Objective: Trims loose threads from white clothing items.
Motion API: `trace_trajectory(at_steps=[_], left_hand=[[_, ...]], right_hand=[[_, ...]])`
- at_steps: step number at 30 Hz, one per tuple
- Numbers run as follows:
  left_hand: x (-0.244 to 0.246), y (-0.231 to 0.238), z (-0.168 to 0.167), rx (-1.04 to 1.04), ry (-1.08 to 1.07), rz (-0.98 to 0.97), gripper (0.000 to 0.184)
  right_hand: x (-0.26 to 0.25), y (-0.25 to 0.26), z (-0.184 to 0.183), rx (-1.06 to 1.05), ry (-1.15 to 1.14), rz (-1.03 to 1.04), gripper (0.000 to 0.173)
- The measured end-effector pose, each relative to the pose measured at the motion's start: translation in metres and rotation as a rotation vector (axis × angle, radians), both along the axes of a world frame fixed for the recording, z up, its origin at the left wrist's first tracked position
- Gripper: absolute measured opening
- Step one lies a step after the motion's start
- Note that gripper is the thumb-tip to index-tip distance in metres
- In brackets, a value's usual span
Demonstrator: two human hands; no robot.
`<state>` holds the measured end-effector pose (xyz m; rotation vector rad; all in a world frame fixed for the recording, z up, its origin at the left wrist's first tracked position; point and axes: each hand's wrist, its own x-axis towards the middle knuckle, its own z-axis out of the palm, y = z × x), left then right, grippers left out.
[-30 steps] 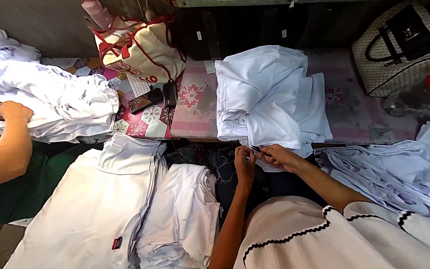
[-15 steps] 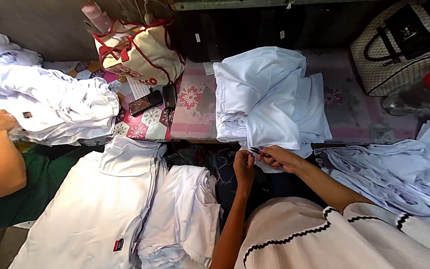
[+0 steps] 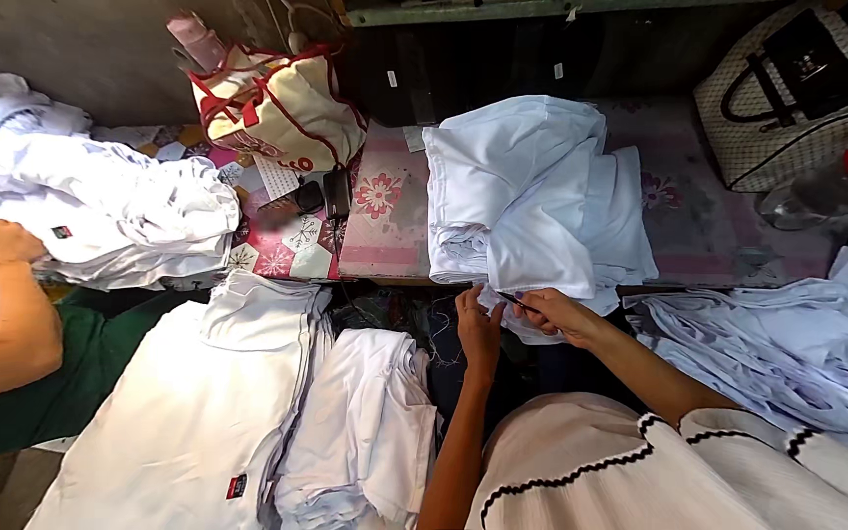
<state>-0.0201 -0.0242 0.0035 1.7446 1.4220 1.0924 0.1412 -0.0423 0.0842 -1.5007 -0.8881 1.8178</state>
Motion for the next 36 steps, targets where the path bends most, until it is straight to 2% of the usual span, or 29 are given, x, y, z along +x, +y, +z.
trace_trajectory(at_steps=[2,3,5,6,7,8,9,11,12,15,17,19,20,22,23,24,25,27,28,29,31,33,35,36], left_hand=[[0.001,0.011,-0.013,0.050,0.030,-0.039,0.014],[-0.005,0.015,-0.017,0.026,0.079,-0.066,0.012],[-0.028,0.015,-0.016,-0.124,0.224,-0.105,0.017],[-0.041,0.012,-0.011,-0.233,0.288,-0.107,0.020],[-0.049,0.008,-0.005,-0.281,0.306,-0.082,0.021],[-0.050,0.003,0.000,-0.226,0.274,-0.036,0.021],[-0.045,-0.001,0.006,-0.120,0.209,-0.001,0.021],[-0.023,0.001,0.017,-0.038,0.093,-0.005,0.033],[-0.012,0.005,0.019,-0.092,0.048,-0.033,0.038],[0.014,0.019,0.012,-0.232,-0.021,-0.083,0.024],[0.016,0.018,0.030,-0.353,-0.206,-0.191,0.018],[0.016,0.022,0.062,-0.555,-0.483,-0.376,0.025],[0.017,0.029,0.080,-0.599,-0.576,-0.433,0.028],[0.015,0.055,0.112,-0.524,-0.792,-0.471,0.030],[0.007,0.074,0.120,-0.401,-0.845,-0.485,0.036],[-0.007,0.093,0.127,-0.244,-0.778,-0.504,0.048],[-0.023,0.107,0.133,-0.092,-0.625,-0.428,0.053],[-0.040,0.115,0.132,0.077,-0.300,-0.108,0.036],[-0.041,0.113,0.123,0.060,-0.116,-0.027,0.030],[-0.037,0.110,0.111,-0.003,0.033,-0.026,0.029],[-0.023,0.105,0.073,-0.087,0.178,-0.071,0.034],[-0.022,0.096,0.036,0.004,0.208,-0.081,0.019],[-0.042,0.083,0.044,-0.043,0.224,-0.250,0.015],[-0.054,0.073,0.056,-0.154,0.260,-0.376,0.015]], right_hand=[[-0.002,-0.001,0.007,0.061,-0.012,0.004,0.038],[0.000,-0.004,0.013,0.111,-0.040,0.003,0.042],[0.014,-0.013,0.025,0.271,-0.170,-0.054,0.044],[0.026,-0.020,0.028,0.373,-0.277,-0.090,0.039],[0.040,-0.026,0.029,0.479,-0.410,-0.105,0.030],[0.054,-0.030,0.027,0.563,-0.576,-0.088,0.027],[0.065,-0.034,0.026,0.587,-0.765,-0.037,0.039],[0.068,-0.036,0.025,0.457,-1.080,0.115,0.068],[0.063,-0.036,0.019,0.393,-1.163,0.150,0.069],[0.058,-0.037,-0.006,0.389,-1.260,0.060,0.040],[0.064,-0.041,0.003,0.414,-1.184,0.022,0.035],[0.072,-0.037,0.029,0.417,-0.963,0.029,0.033],[0.075,-0.032,0.044,0.491,-0.842,-0.015,0.032],[0.076,-0.016,0.072,0.762,-0.669,-0.214,0.033],[0.077,-0.007,0.088,0.920,-0.629,-0.281,0.035],[0.076,0.001,0.104,1.056,-0.602,-0.306,0.037],[0.073,0.005,0.117,1.152,-0.570,-0.326,0.037],[0.061,0.003,0.123,1.186,-0.502,-0.371,0.032],[0.054,-0.001,0.115,1.130,-0.462,-0.375,0.029],[0.046,-0.003,0.102,1.050,-0.427,-0.346,0.027],[0.028,-0.006,0.070,0.855,-0.387,-0.233,0.029],[0.016,-0.012,0.044,0.709,-0.382,-0.164,0.031],[0.023,-0.018,0.037,0.697,-0.412,-0.195,0.031],[0.032,-0.023,0.038,0.698,-0.423,-0.226,0.031]])
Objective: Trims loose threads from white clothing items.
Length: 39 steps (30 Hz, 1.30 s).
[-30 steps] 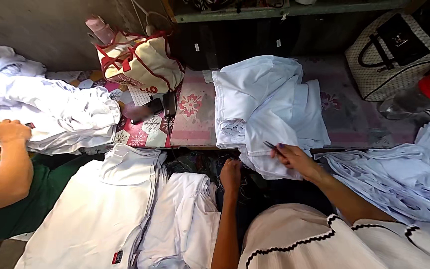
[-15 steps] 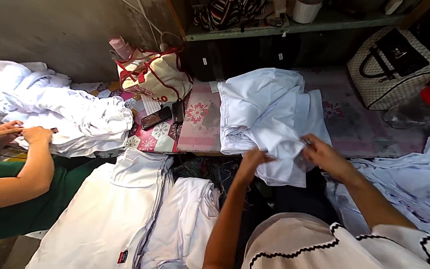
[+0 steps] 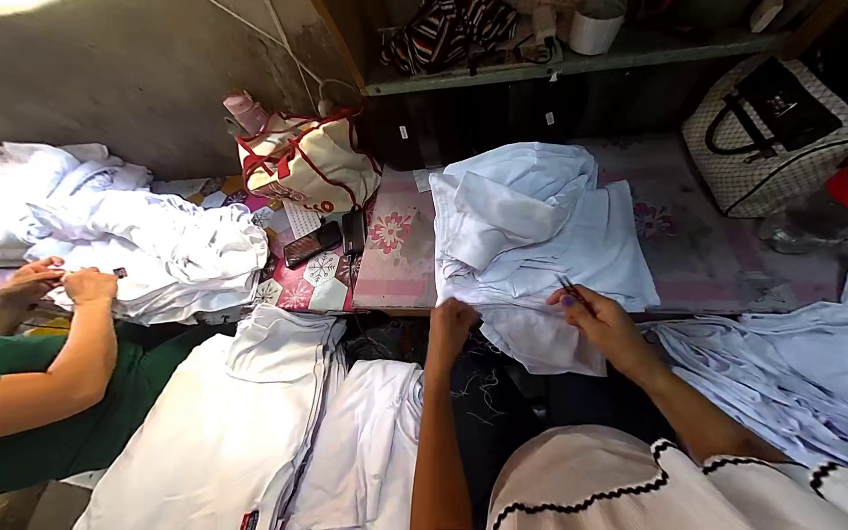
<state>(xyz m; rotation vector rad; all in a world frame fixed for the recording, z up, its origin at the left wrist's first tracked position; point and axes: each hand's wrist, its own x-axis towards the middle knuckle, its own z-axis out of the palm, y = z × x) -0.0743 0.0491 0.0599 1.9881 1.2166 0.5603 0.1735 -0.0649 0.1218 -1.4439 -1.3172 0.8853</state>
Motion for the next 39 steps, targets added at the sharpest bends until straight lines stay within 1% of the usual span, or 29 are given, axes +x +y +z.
trace_trajectory(at_steps=[1,2,3,4,5,6,7,8,9,10,11,12,13,14,15,16,18,20,21,23,25,26,28,29,32,33,34,36,39], left_hand=[[-0.008,-0.007,0.013,-0.120,0.054,-0.099,0.015],[-0.011,-0.012,0.024,-0.204,0.096,-0.129,0.018],[-0.006,-0.014,0.032,-0.219,0.090,-0.076,0.023],[0.005,-0.013,0.038,-0.181,0.035,0.036,0.034],[0.018,-0.008,0.039,-0.124,-0.046,0.148,0.047],[0.032,0.001,0.033,-0.062,-0.116,0.226,0.054],[0.044,0.008,0.023,0.001,-0.168,0.267,0.049],[0.051,0.011,0.012,0.045,-0.210,0.278,0.033],[0.051,0.009,0.008,0.025,-0.244,0.241,0.021],[0.045,0.005,0.011,-0.045,-0.248,0.148,0.019],[0.035,-0.001,0.018,-0.135,-0.186,0.038,0.020],[0.023,-0.005,0.027,-0.201,-0.066,-0.058,0.022],[0.014,-0.007,0.037,-0.247,0.076,-0.100,0.026],[0.009,-0.008,0.051,-0.272,0.190,-0.065,0.031],[0.009,-0.008,0.066,-0.246,0.225,0.036,0.035],[0.013,-0.003,0.080,-0.171,0.185,0.169,0.039],[0.030,0.021,0.085,0.038,-0.029,0.416,0.046],[0.043,0.058,0.068,0.126,-0.142,0.511,0.054],[0.044,0.075,0.054,0.132,-0.165,0.510,0.049],[0.035,0.096,0.027,0.097,-0.260,0.503,0.025],[0.006,0.097,0.017,-0.009,-0.392,0.568,0.021],[-0.010,0.091,0.018,-0.044,-0.377,0.647,0.024],[-0.030,0.083,0.012,0.041,-0.260,0.783,0.027],[-0.028,0.077,0.021,0.088,-0.236,0.759,0.028],[-0.004,0.083,0.037,0.179,-0.262,0.431,0.045],[0.006,0.091,0.037,0.180,-0.242,0.329,0.046],[0.014,0.100,0.035,0.179,-0.211,0.271,0.039],[0.020,0.112,0.033,0.139,-0.155,0.259,0.018],[0.006,0.111,0.035,0.108,-0.205,0.299,0.019]], right_hand=[[0.011,-0.003,0.002,0.001,0.006,-0.030,0.030],[0.020,-0.004,0.003,-0.010,0.019,-0.052,0.030],[0.026,-0.003,0.003,-0.027,0.039,-0.063,0.029],[0.027,0.000,0.003,-0.049,0.057,-0.060,0.029],[0.024,0.003,0.004,-0.068,0.063,-0.044,0.029],[0.018,0.007,0.003,-0.082,0.061,-0.018,0.029],[0.010,0.009,0.002,-0.091,0.051,0.012,0.030],[0.005,0.010,0.001,-0.090,0.028,0.040,0.030],[0.003,0.009,0.002,-0.073,-0.009,0.057,0.031],[0.006,0.008,0.003,-0.050,-0.058,0.061,0.031],[0.011,0.006,0.004,-0.038,-0.105,0.052,0.030],[0.017,0.003,0.004,-0.039,-0.147,0.042,0.029],[0.023,0.001,0.003,-0.052,-0.176,0.047,0.028],[0.027,0.000,0.001,-0.069,-0.196,0.063,0.027],[0.027,0.001,-0.001,-0.078,-0.217,0.089,0.027],[0.023,0.003,-0.002,-0.072,-0.237,0.118,0.028],[0.008,0.009,-0.002,-0.039,-0.264,0.170,0.028],[-0.005,0.011,0.001,-0.034,-0.266,0.214,0.028],[-0.008,0.011,0.001,-0.031,-0.270,0.222,0.028],[-0.004,0.007,0.000,0.003,-0.299,0.194,0.028],[0.011,0.000,-0.003,0.011,-0.295,0.137,0.030],[0.018,-0.005,-0.005,-0.014,-0.266,0.110,0.031],[0.027,-0.009,-0.008,-0.091,-0.182,0.075,0.033],[0.026,-0.006,-0.008,-0.118,-0.134,0.076,0.034],[0.004,0.015,-0.004,-0.144,-0.052,0.114,0.036],[-0.007,0.025,0.000,-0.173,-0.026,0.125,0.038],[-0.018,0.035,0.005,-0.218,0.011,0.132,0.042],[-0.034,0.059,0.010,-0.281,0.084,0.128,0.051],[-0.040,0.090,0.016,-0.317,0.111,0.190,0.048]])
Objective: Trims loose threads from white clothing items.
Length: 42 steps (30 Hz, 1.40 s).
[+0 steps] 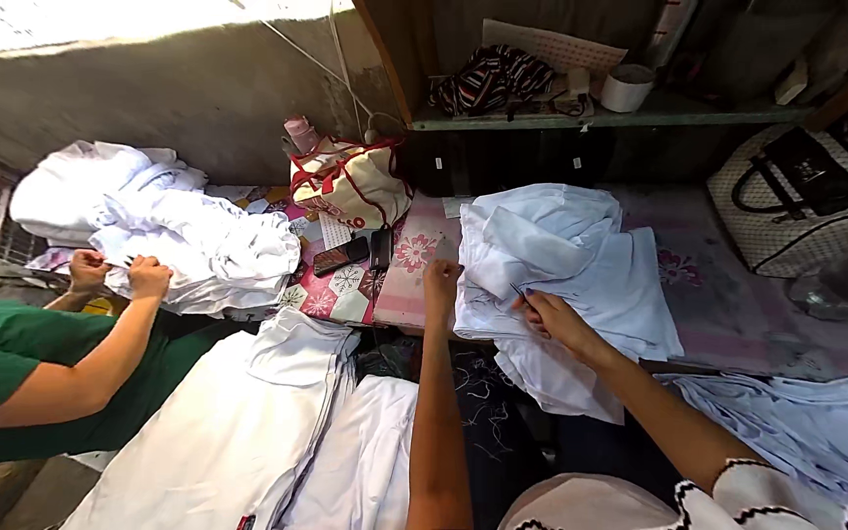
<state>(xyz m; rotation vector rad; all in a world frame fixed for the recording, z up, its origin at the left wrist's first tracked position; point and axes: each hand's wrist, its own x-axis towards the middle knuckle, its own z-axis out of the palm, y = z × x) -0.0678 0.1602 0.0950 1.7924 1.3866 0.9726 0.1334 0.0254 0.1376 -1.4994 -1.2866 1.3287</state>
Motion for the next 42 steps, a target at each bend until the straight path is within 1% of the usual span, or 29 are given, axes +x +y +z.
trace_trajectory(at_steps=[3,5,6,8,10,11,13,14,15,16,17,18,20,21,22,23,24,27,29,30,31,32,35,36,37,38,39,40,42], left_hand=[[-0.017,-0.017,0.006,-0.025,-0.085,0.074,0.021],[-0.035,-0.028,0.010,-0.012,-0.088,0.172,0.025],[-0.047,-0.033,0.012,-0.023,-0.046,0.227,0.027],[-0.067,-0.040,0.016,-0.130,0.118,0.320,0.029],[-0.072,-0.051,0.022,-0.234,0.251,0.384,0.030],[-0.067,-0.057,0.025,-0.222,0.256,0.376,0.030],[-0.044,-0.074,0.024,-0.092,0.158,0.247,0.031],[-0.025,-0.085,0.021,-0.020,0.059,0.143,0.029],[-0.002,-0.094,0.018,0.011,-0.037,0.006,0.026],[0.022,-0.102,0.015,0.018,-0.070,-0.135,0.025],[0.045,-0.106,0.012,0.012,-0.033,-0.240,0.026],[0.065,-0.106,0.005,0.002,0.058,-0.289,0.032],[0.096,-0.096,-0.015,-0.015,0.280,-0.250,0.046],[0.106,-0.089,-0.025,0.009,0.364,-0.193,0.044],[0.111,-0.082,-0.028,0.026,0.416,-0.149,0.037],[0.109,-0.079,-0.025,0.018,0.407,-0.147,0.031],[0.102,-0.077,-0.021,0.012,0.317,-0.170,0.027],[0.071,-0.075,-0.001,0.011,-0.146,-0.251,0.017],[0.059,-0.085,0.011,-0.047,-0.332,-0.312,0.014],[0.058,-0.092,0.014,-0.043,-0.373,-0.331,0.013],[0.058,-0.098,0.014,0.016,-0.345,-0.338,0.015],[0.062,-0.104,0.014,0.102,-0.281,-0.347,0.020],[0.092,-0.130,0.012,0.204,-0.028,-0.366,0.058],[0.103,-0.138,0.009,0.241,0.036,-0.332,0.058],[0.112,-0.143,0.004,0.297,0.065,-0.282,0.048],[0.115,-0.145,-0.002,0.381,0.062,-0.226,0.037],[0.115,-0.143,-0.005,0.459,0.030,-0.176,0.031],[0.111,-0.141,-0.007,0.528,-0.015,-0.119,0.027],[0.098,-0.139,-0.006,0.582,-0.139,-0.045,0.020]], right_hand=[[-0.005,0.017,0.010,-0.051,0.070,0.030,0.045],[-0.007,0.023,0.015,-0.043,0.108,0.023,0.045],[-0.007,0.022,0.015,-0.013,0.112,0.010,0.045],[0.000,0.014,0.013,0.094,0.059,-0.034,0.044],[0.013,-0.001,0.005,0.178,-0.050,-0.101,0.045],[0.022,-0.007,0.000,0.208,-0.107,-0.148,0.044],[0.045,-0.019,-0.013,0.277,-0.268,-0.272,0.036],[0.056,-0.024,-0.021,0.311,-0.379,-0.342,0.035],[0.067,-0.026,-0.029,0.334,-0.491,-0.396,0.035],[0.076,-0.026,-0.037,0.337,-0.580,-0.416,0.035],[0.080,-0.024,-0.044,0.314,-0.637,-0.407,0.036],[0.082,-0.022,-0.051,0.266,-0.672,-0.377,0.036],[0.077,-0.015,-0.059,0.222,-0.752,-0.345,0.030],[0.073,-0.012,-0.060,0.216,-0.775,-0.336,0.028],[0.071,-0.009,-0.057,0.209,-0.767,-0.329,0.027],[0.071,-0.008,-0.054,0.206,-0.720,-0.331,0.028],[0.073,-0.010,-0.050,0.213,-0.639,-0.345,0.028],[0.083,-0.021,-0.036,0.335,-0.349,-0.455,0.028],[0.088,-0.029,-0.029,0.407,-0.256,-0.508,0.027],[0.090,-0.032,-0.027,0.427,-0.235,-0.526,0.027],[0.094,-0.034,-0.026,0.425,-0.208,-0.532,0.026],[0.095,-0.035,-0.025,0.402,-0.167,-0.529,0.025],[0.079,-0.045,-0.020,0.320,-0.083,-0.460,0.026],[0.068,-0.050,-0.019,0.312,-0.104,-0.410,0.026],[0.058,-0.057,-0.018,0.319,-0.150,-0.344,0.026],[0.051,-0.063,-0.018,0.338,-0.212,-0.272,0.029],[0.048,-0.068,-0.018,0.369,-0.283,-0.213,0.038],[0.048,-0.072,-0.020,0.423,-0.363,-0.183,0.043],[0.054,-0.078,-0.027,0.513,-0.526,-0.243,0.037]])
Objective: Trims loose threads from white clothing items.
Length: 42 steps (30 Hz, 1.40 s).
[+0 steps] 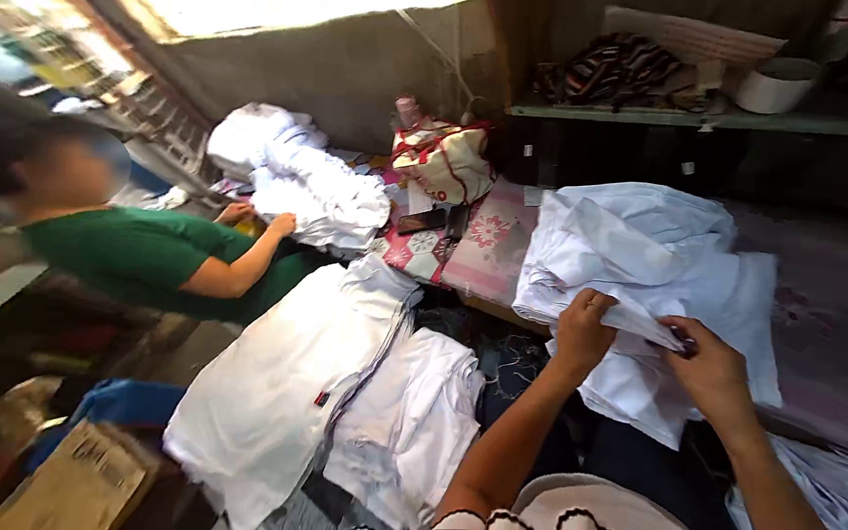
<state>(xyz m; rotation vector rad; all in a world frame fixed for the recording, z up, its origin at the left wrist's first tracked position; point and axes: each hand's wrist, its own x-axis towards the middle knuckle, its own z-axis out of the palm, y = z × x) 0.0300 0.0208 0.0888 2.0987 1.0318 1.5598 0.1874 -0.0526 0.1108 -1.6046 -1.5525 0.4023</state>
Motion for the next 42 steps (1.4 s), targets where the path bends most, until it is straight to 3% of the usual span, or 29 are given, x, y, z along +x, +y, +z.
trace_trajectory(at_steps=[4,7,10,12,15,19,20,23,24,27,30,33,35,39,42], left_hand=[[-0.027,-0.003,0.003,0.084,-0.218,0.104,0.009],[-0.047,-0.005,-0.017,0.101,-0.324,0.232,0.014],[-0.051,-0.012,-0.027,0.061,-0.231,0.154,0.013],[-0.035,-0.019,-0.020,0.062,-0.045,0.028,0.006],[-0.015,-0.013,-0.016,0.051,0.213,0.016,0.015],[-0.023,0.005,-0.020,-0.056,0.157,-0.105,0.044],[-0.022,0.004,-0.022,-0.038,0.191,-0.112,0.044],[-0.015,0.007,-0.034,0.039,0.130,-0.041,0.011],[-0.016,0.010,-0.032,0.009,0.078,-0.088,0.014],[-0.017,0.001,-0.028,-0.089,0.109,-0.265,0.048],[-0.013,-0.005,-0.034,-0.015,0.065,-0.104,0.018],[-0.027,-0.003,-0.033,-0.025,-0.122,0.091,0.010],[-0.037,0.001,-0.039,0.019,-0.197,0.194,0.005],[-0.047,0.012,-0.071,0.117,-0.173,0.249,0.015],[-0.045,0.007,-0.076,-0.045,-0.021,0.259,0.015]], right_hand=[[0.012,0.004,-0.013,0.002,-0.124,-0.277,0.030],[0.026,0.006,-0.002,0.029,-0.031,-0.263,0.028],[0.022,0.000,0.025,0.019,0.083,-0.134,0.027],[0.005,0.000,0.039,0.009,0.083,-0.054,0.021],[-0.014,0.005,0.040,0.038,0.037,0.002,0.005],[-0.010,0.007,0.035,0.093,0.039,-0.041,0.007],[-0.010,0.006,0.034,0.077,0.057,-0.050,0.009],[-0.013,0.010,0.025,0.070,0.052,-0.104,0.007],[-0.014,0.013,0.022,0.080,0.044,-0.131,0.008],[-0.015,0.012,0.015,0.066,0.055,-0.175,0.018],[-0.020,0.013,0.012,0.131,-0.039,-0.208,0.019],[-0.019,0.018,-0.004,0.139,-0.182,-0.219,0.017],[-0.015,0.017,-0.017,0.045,-0.142,-0.162,0.017],[-0.014,0.003,-0.011,0.024,0.039,-0.012,0.008],[-0.012,0.000,-0.016,-0.031,0.028,0.065,0.011]])
